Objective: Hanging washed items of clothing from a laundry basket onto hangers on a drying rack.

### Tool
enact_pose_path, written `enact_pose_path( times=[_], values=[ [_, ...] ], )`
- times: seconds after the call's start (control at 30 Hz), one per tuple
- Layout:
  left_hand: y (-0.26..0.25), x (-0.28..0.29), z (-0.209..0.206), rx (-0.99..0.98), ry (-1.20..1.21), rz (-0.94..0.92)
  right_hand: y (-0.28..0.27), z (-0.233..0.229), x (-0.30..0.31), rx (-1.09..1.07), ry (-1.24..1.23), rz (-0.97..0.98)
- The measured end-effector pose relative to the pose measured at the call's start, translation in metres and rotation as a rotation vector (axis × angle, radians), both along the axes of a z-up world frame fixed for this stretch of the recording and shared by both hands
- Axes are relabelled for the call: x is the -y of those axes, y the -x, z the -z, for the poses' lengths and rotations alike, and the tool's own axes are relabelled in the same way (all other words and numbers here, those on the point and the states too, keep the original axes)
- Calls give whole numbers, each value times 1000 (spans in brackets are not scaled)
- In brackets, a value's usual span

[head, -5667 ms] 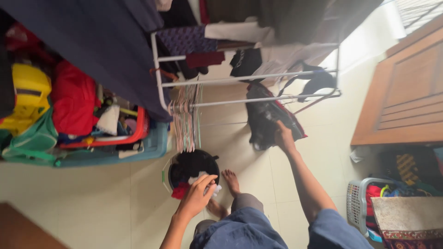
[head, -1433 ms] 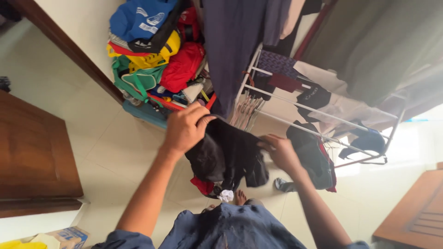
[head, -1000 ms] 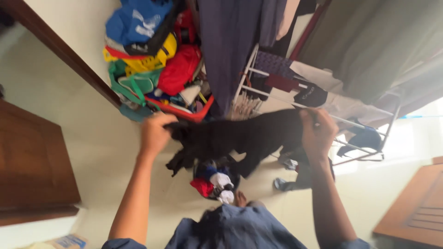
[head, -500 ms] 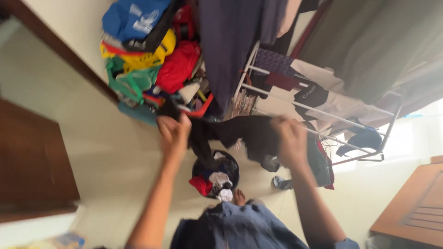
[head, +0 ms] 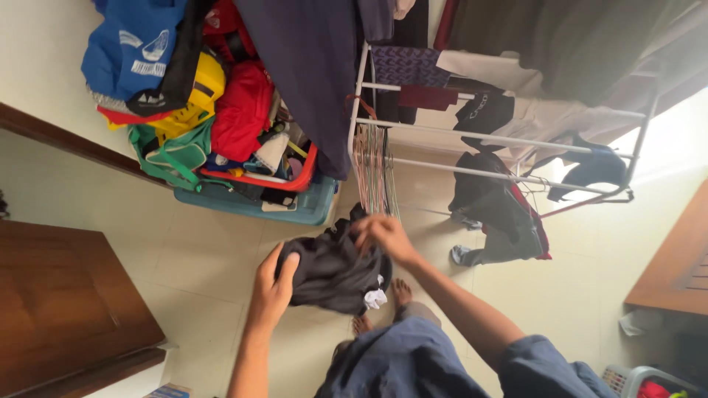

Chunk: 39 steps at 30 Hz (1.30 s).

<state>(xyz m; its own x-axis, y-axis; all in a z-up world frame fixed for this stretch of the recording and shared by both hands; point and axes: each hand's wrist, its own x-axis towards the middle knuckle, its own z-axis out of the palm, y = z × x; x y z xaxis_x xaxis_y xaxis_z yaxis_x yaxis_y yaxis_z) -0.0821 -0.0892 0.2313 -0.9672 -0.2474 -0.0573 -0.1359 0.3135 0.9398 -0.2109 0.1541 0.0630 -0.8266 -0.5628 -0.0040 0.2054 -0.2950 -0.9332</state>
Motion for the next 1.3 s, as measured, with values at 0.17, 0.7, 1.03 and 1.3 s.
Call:
enact_pose_path(
  times=[0.17,0.7,1.03,1.3],
  values=[
    [-7,7,-63,-147,521,244,113,150,-21,175,-554,529],
    [34,-46,-50,-315,907,266,202,290,-3,413,-915,639],
    [71,-57,-14,-186,752,114,173,295,-18,362,-726,737],
    [75,-55,33,131,443,42,129,251,-103,-286,-1106,916]
  ],
)
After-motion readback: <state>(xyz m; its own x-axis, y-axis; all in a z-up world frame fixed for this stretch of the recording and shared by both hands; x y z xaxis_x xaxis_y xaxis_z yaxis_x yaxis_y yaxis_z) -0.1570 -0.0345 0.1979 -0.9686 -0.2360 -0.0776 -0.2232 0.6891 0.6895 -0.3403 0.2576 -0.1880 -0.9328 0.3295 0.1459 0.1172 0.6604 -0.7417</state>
